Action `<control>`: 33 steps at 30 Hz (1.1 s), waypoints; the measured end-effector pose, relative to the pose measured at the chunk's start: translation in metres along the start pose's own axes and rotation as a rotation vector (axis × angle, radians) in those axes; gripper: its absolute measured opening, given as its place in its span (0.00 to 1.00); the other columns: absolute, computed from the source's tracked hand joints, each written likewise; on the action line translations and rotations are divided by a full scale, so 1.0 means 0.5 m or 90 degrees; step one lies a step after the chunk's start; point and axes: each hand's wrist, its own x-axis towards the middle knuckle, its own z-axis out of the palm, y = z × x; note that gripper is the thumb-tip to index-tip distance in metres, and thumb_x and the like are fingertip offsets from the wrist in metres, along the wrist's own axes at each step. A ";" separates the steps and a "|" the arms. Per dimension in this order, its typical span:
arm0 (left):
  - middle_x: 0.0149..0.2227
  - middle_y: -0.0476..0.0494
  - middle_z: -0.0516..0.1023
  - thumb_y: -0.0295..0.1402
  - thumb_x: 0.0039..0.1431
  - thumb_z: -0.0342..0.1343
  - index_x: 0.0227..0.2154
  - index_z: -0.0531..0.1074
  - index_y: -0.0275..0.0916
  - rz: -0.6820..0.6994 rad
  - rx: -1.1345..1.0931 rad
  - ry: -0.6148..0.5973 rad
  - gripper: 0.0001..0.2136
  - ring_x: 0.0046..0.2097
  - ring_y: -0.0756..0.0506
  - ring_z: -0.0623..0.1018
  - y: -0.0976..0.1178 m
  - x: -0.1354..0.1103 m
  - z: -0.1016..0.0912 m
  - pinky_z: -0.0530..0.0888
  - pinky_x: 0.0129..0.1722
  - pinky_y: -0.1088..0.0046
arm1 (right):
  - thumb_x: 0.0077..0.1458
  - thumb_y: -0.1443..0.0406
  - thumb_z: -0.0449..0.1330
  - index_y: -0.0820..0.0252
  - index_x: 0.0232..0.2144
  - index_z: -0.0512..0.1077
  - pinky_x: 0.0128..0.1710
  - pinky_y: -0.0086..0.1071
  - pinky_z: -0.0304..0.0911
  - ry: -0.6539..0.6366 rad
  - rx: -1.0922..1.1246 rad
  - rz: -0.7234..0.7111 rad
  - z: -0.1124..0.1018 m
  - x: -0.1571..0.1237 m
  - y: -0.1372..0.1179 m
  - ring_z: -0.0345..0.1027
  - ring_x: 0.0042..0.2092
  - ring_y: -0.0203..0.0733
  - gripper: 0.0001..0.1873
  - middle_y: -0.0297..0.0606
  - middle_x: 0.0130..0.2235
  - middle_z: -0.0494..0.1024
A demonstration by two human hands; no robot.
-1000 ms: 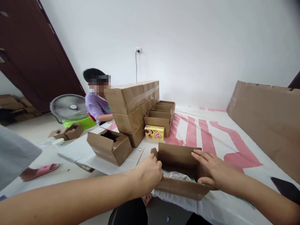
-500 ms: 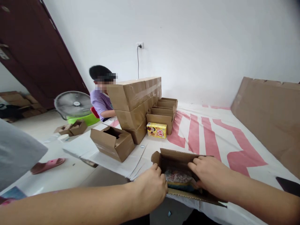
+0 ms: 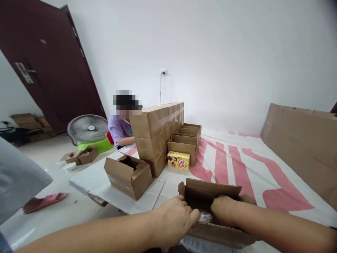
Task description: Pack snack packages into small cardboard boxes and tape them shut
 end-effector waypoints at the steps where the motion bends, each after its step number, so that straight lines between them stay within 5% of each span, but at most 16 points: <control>1: 0.28 0.44 0.79 0.33 0.56 0.57 0.35 0.68 0.39 -0.004 -0.012 0.006 0.05 0.29 0.43 0.77 -0.005 -0.001 0.003 0.70 0.37 0.66 | 0.32 0.70 0.67 0.54 0.13 0.74 0.26 0.35 0.66 -0.040 -0.031 0.005 -0.021 -0.004 0.002 0.74 0.25 0.47 0.07 0.33 0.17 0.76; 6: 0.26 0.47 0.79 0.33 0.56 0.56 0.36 0.70 0.41 -0.044 -0.037 0.027 0.05 0.27 0.45 0.76 -0.027 -0.009 0.018 0.68 0.33 0.68 | 0.43 0.68 0.60 0.58 0.28 0.78 0.24 0.31 0.55 -0.134 -0.132 0.030 -0.135 -0.023 -0.016 0.73 0.29 0.46 0.08 0.40 0.28 0.80; 12: 0.30 0.43 0.79 0.34 0.56 0.58 0.31 0.71 0.40 -0.066 0.046 0.050 0.04 0.36 0.41 0.76 -0.059 -0.020 0.005 0.68 0.37 0.65 | 0.53 0.67 0.55 0.59 0.26 0.70 0.25 0.28 0.48 -0.006 0.049 0.112 -0.199 -0.048 -0.004 0.62 0.28 0.36 0.06 0.34 0.28 0.73; 15: 0.34 0.41 0.78 0.43 0.56 0.58 0.28 0.71 0.39 -0.134 0.009 0.107 0.12 0.40 0.39 0.75 -0.073 -0.022 -0.016 0.68 0.41 0.63 | 0.54 0.64 0.55 0.58 0.23 0.64 0.26 0.28 0.48 0.034 0.146 0.122 -0.206 -0.053 0.022 0.58 0.28 0.35 0.08 0.30 0.25 0.67; 20: 0.40 0.43 0.75 0.45 0.54 0.60 0.37 0.69 0.40 -0.323 -0.276 0.319 0.15 0.42 0.42 0.74 -0.120 0.003 -0.049 0.70 0.43 0.63 | 0.50 0.53 0.58 0.57 0.20 0.58 0.25 0.28 0.45 0.090 0.332 0.082 -0.235 -0.050 0.050 0.50 0.25 0.33 0.18 0.25 0.21 0.57; 23: 0.48 0.40 0.73 0.38 0.37 0.71 0.51 0.63 0.40 -0.281 -0.587 0.400 0.35 0.48 0.40 0.73 -0.173 0.043 -0.050 0.70 0.49 0.60 | 0.44 0.46 0.62 0.57 0.20 0.60 0.24 0.28 0.45 0.120 0.474 0.057 -0.270 -0.042 0.058 0.50 0.24 0.31 0.24 0.24 0.20 0.57; 26: 0.47 0.39 0.74 0.33 0.32 0.73 0.52 0.65 0.39 -0.181 -0.896 0.435 0.40 0.48 0.40 0.75 -0.226 0.093 -0.043 0.71 0.49 0.60 | 0.40 0.48 0.68 0.59 0.21 0.64 0.25 0.27 0.49 0.164 0.625 0.060 -0.300 -0.026 0.067 0.55 0.24 0.31 0.24 0.25 0.20 0.64; 30: 0.44 0.43 0.77 0.36 0.31 0.74 0.47 0.69 0.39 -0.165 -0.993 0.493 0.35 0.45 0.43 0.77 -0.283 0.150 -0.034 0.72 0.47 0.64 | 0.37 0.51 0.71 0.60 0.22 0.68 0.26 0.28 0.57 0.203 0.766 0.086 -0.308 0.015 0.087 0.63 0.24 0.34 0.22 0.29 0.22 0.72; 33: 0.37 0.44 0.78 0.40 0.33 0.74 0.42 0.71 0.37 -0.217 -1.026 0.530 0.31 0.38 0.44 0.78 -0.324 0.181 -0.021 0.75 0.39 0.65 | 0.47 0.43 0.61 0.59 0.28 0.72 0.33 0.33 0.65 0.232 0.794 0.085 -0.295 0.060 0.108 0.71 0.31 0.41 0.25 0.37 0.29 0.79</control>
